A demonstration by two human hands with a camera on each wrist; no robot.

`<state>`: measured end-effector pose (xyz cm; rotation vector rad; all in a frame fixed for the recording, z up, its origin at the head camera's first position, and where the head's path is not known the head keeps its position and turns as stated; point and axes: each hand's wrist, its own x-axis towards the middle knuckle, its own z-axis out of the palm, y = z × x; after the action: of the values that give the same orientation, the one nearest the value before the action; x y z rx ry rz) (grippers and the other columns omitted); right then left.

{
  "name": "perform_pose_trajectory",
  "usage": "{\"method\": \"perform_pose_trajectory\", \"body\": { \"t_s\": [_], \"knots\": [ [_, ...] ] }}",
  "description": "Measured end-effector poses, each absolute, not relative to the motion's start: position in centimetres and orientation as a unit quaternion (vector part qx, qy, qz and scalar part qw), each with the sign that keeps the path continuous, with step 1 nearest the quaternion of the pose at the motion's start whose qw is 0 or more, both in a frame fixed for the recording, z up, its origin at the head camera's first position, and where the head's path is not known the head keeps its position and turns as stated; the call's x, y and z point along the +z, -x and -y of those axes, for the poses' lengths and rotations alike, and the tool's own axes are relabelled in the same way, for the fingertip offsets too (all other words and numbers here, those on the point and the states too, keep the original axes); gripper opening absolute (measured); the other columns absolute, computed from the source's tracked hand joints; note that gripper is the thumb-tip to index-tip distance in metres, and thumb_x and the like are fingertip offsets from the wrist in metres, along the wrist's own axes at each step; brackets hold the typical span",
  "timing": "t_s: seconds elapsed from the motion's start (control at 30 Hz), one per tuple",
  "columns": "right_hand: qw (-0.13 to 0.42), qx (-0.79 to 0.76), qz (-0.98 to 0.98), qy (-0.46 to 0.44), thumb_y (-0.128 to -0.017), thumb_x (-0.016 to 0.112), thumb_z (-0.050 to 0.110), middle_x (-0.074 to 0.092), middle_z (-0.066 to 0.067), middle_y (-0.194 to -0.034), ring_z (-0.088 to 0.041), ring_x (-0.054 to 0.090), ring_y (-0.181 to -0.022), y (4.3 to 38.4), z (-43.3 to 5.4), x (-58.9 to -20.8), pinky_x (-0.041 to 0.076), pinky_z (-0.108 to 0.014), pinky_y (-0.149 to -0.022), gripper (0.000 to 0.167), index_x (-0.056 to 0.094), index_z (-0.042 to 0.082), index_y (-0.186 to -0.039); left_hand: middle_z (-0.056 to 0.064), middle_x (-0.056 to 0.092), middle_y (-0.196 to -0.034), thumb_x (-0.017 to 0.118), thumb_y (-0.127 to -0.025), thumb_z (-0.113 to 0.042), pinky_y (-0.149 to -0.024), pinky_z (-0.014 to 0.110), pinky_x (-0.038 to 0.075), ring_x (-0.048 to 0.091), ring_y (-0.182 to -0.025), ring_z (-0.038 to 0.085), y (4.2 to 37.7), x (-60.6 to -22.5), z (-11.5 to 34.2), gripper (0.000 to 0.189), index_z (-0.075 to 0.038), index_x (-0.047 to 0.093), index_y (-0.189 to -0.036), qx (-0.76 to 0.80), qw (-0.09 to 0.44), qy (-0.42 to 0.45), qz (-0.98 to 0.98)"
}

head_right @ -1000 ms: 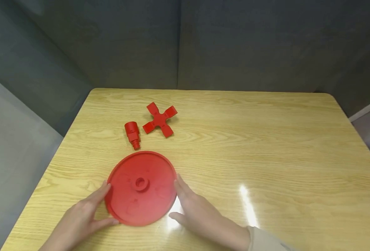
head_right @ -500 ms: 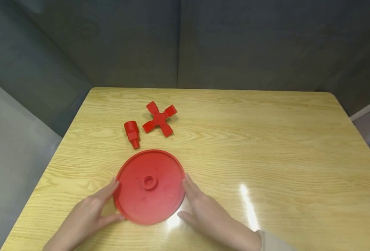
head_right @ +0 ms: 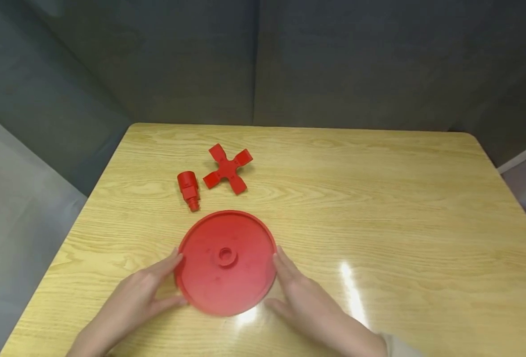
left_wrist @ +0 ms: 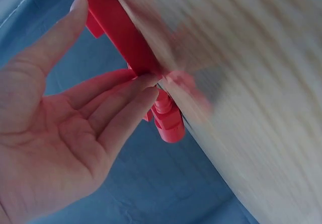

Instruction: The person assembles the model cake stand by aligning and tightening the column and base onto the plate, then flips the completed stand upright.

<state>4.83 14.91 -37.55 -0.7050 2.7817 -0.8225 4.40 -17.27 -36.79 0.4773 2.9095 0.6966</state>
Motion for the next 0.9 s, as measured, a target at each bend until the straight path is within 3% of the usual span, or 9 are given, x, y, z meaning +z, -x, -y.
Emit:
{"method": "perform_pose_trajectory", "body": {
  "t_s": [0.6,0.9],
  "knots": [
    [0.049,-0.259,-0.942,0.206,-0.084,0.08,0.03,0.035,-0.016,-0.154,-0.035,0.045,-0.133,-4.3,-17.0,-38.1,0.044,-0.049,-0.1,0.079,0.043,-0.006,-0.144,0.016,0.056,-0.135,0.087,-0.073,-0.03,-0.079,0.04,0.057,0.062,-0.115,0.028,-2.6,-37.0,15.3,0.071,0.003,0.061,-0.13,0.222,0.036,-0.205,-0.953],
    [0.047,-0.262,-0.941,0.209,-0.083,0.08,0.029,0.035,-0.018,-0.153,-0.036,0.044,-0.133,-3.7,-18.0,-38.1,0.044,-0.05,-0.1,0.08,0.043,-0.008,-0.143,0.017,0.058,-0.133,0.085,-0.075,-0.033,-0.068,0.038,0.059,0.065,-0.108,0.03,-1.8,-37.2,14.3,0.069,0.003,0.062,-0.128,0.2,0.014,-0.228,-0.953]
  ]
}}
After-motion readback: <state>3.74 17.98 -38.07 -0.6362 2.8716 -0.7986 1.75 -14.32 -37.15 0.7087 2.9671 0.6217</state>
